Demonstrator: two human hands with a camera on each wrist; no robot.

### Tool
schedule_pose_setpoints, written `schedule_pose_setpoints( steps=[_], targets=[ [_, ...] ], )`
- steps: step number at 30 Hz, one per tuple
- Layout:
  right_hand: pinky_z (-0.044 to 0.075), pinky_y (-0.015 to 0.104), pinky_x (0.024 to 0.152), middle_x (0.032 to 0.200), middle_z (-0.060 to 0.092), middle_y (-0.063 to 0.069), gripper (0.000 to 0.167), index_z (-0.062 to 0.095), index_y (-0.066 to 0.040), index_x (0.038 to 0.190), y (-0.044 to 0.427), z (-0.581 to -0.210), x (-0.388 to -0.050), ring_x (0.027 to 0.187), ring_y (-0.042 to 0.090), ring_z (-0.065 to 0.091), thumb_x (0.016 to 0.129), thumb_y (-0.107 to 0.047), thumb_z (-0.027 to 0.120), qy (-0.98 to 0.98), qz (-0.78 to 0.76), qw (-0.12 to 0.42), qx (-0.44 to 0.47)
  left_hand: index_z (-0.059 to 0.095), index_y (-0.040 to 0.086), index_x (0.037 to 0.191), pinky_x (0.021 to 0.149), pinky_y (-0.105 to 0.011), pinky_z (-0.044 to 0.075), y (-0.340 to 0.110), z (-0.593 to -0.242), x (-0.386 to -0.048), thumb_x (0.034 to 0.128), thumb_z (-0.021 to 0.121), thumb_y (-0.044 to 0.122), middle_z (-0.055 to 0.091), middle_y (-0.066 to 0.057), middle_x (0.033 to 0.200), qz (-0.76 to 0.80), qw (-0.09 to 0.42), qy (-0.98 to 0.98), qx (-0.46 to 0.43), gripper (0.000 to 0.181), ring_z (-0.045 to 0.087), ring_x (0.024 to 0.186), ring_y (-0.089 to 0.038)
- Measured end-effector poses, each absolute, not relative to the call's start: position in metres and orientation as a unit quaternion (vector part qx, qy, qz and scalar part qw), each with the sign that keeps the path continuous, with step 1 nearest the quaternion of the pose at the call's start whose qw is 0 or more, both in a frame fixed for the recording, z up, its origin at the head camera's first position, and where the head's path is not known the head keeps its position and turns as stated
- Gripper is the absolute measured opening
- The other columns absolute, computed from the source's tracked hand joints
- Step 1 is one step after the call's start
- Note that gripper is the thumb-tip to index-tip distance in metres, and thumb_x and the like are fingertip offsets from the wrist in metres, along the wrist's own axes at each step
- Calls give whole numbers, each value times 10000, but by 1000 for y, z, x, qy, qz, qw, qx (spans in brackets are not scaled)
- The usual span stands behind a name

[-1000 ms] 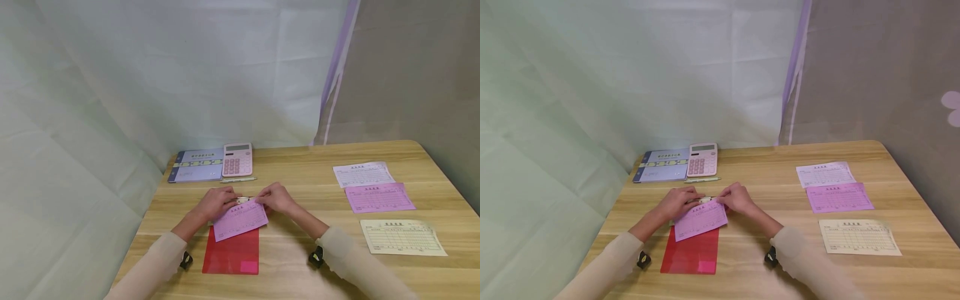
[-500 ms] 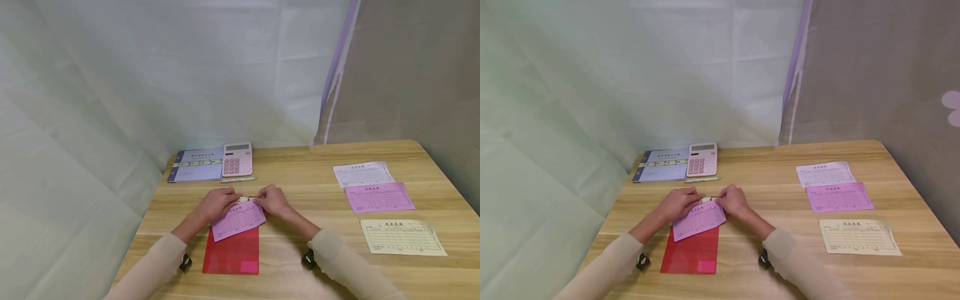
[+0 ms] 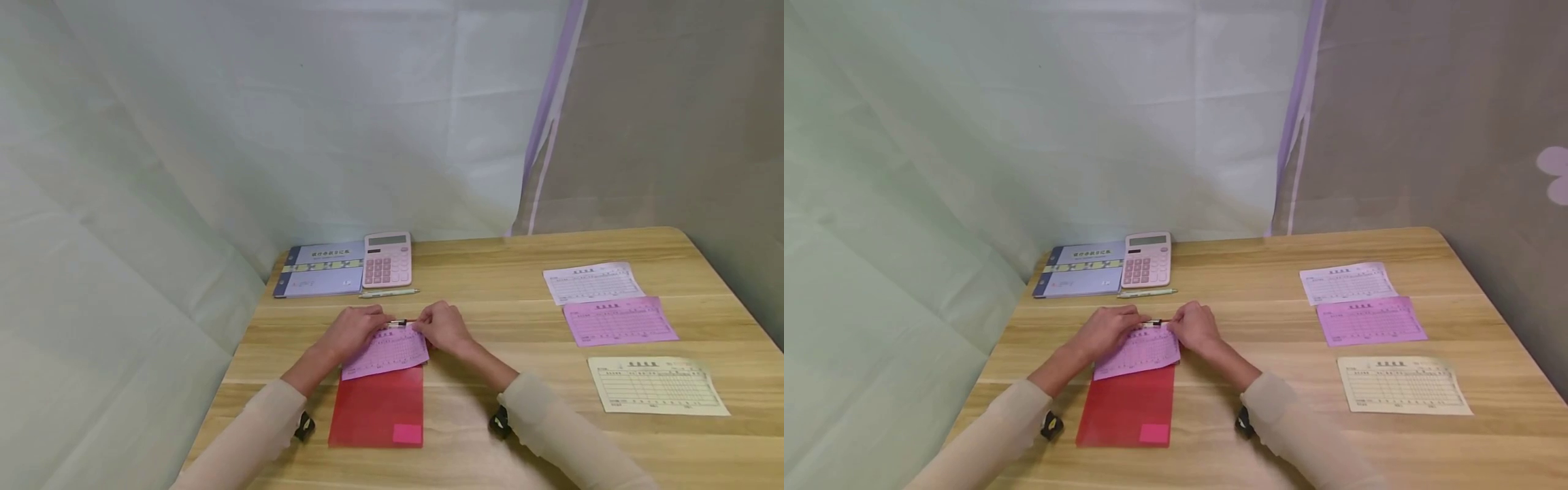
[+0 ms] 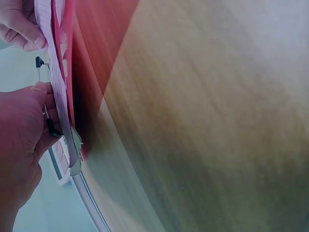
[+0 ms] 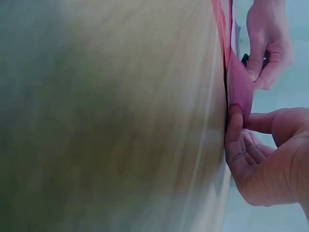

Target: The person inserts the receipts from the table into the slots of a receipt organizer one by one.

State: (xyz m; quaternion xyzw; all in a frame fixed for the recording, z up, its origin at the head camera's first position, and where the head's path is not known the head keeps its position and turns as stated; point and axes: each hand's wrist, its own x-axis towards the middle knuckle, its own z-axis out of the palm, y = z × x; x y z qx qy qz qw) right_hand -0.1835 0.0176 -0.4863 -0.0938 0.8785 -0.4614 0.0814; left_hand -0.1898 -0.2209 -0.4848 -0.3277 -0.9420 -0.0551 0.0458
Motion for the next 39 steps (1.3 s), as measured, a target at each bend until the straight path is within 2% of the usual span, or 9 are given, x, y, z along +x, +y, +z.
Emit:
schedule_pose_setpoints(
  steps=[6,15,21,30,34,37,39],
  targets=[
    [440,227,478,609,649,-22,140,800,-55,842,14,-489,-184,503,92,561,960,-129,803,887,-451,75,-72,772,192,1313,915,-353,598,-221,-484,-188,1066,662,158,744,23,1146,-42,43,-944,-325,272,736,1006,-170],
    [475,302,607,643,660,-39,146,797,-72,781,11,-493,-183,644,143,582,914,-128,824,900,-428,18,-80,765,215,1335,919,-326,596,-222,-487,-188,1066,671,205,729,44,1115,-28,48,-945,-323,285,719,965,-127],
    [502,342,638,668,678,-37,160,792,-95,753,11,-491,-183,653,163,594,899,-145,830,907,-414,4,-78,765,198,1326,882,-350,601,-225,-490,-187,1046,707,295,687,48,1051,-43,59,-938,-340,302,677,894,-110],
    [512,335,633,665,680,-28,150,790,-88,758,11,-490,-182,636,159,599,894,-137,831,904,-421,9,-78,757,211,1345,890,-348,596,-224,-491,-185,1052,694,328,676,50,1050,-36,56,-940,-333,321,665,901,-115],
    [497,285,562,658,677,-2,146,795,-48,834,14,-486,-185,574,140,605,952,-133,778,891,-442,51,-86,751,216,1355,900,-350,593,-225,-491,-186,1052,694,329,677,54,1061,-37,52,-942,-331,328,667,917,-114],
    [558,332,644,787,732,63,144,787,-10,947,17,-482,-188,685,190,671,996,-83,674,888,-445,57,-99,750,219,1357,892,-343,591,-224,-490,-186,1050,697,335,676,59,1056,-39,51,-942,-330,333,659,910,-105],
    [575,385,747,896,753,96,165,783,0,997,19,-481,-189,805,231,680,970,-22,622,895,-430,47,-111,752,224,1355,883,-335,589,-224,-490,-186,1045,703,341,675,64,1051,-40,49,-943,-328,335,653,902,-98]
  ],
)
